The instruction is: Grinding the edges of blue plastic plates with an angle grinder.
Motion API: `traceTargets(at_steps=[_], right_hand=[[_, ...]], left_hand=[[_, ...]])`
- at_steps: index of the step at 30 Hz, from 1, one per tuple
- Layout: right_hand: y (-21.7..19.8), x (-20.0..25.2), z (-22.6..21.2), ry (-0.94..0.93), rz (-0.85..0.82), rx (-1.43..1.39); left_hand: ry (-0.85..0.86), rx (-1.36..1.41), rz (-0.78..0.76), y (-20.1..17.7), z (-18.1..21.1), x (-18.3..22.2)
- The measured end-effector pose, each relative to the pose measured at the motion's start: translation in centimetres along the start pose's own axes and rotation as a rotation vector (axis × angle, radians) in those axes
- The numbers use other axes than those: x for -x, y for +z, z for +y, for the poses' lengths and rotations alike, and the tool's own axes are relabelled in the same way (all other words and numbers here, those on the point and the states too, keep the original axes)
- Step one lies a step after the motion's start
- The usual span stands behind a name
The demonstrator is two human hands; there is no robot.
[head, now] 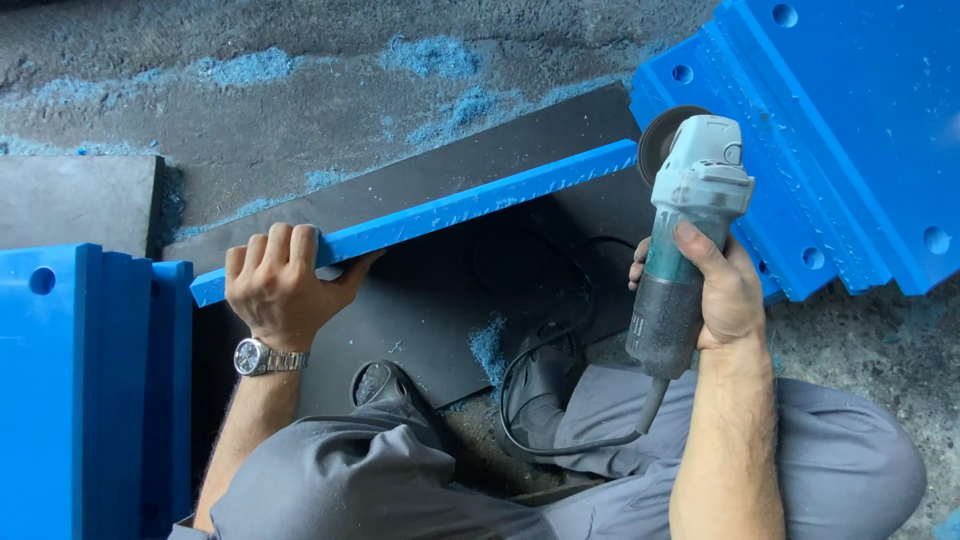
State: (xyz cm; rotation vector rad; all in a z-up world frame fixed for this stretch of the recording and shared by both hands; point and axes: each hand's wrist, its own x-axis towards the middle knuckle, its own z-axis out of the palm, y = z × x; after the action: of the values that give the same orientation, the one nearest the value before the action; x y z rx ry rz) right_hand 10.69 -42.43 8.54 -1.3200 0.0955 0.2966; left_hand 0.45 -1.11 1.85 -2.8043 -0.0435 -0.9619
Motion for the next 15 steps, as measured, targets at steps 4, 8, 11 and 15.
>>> traceTargets(at_steps=[4, 8, 11, 15], right_hand=[[0.00, 0.13, -0.10, 0.006, 0.023, 0.019], [-0.08, -0.03, 0.23, 0.012, 0.019, 0.035], [-0.18, -0.06, 0.34, 0.019, 0.017, 0.025], [0.32, 0.31, 0.00, 0.029, 0.005, 0.023]], left_hand=[[0.006, -0.006, 0.001, 0.07, 0.21, 0.29], [0.000, -0.012, -0.010, 0.28, 0.08, 0.56], [-0.002, -0.014, -0.010, 0.24, 0.11, 0.50], [-0.009, -0.009, 0.009, -0.06, 0.24, 0.00]])
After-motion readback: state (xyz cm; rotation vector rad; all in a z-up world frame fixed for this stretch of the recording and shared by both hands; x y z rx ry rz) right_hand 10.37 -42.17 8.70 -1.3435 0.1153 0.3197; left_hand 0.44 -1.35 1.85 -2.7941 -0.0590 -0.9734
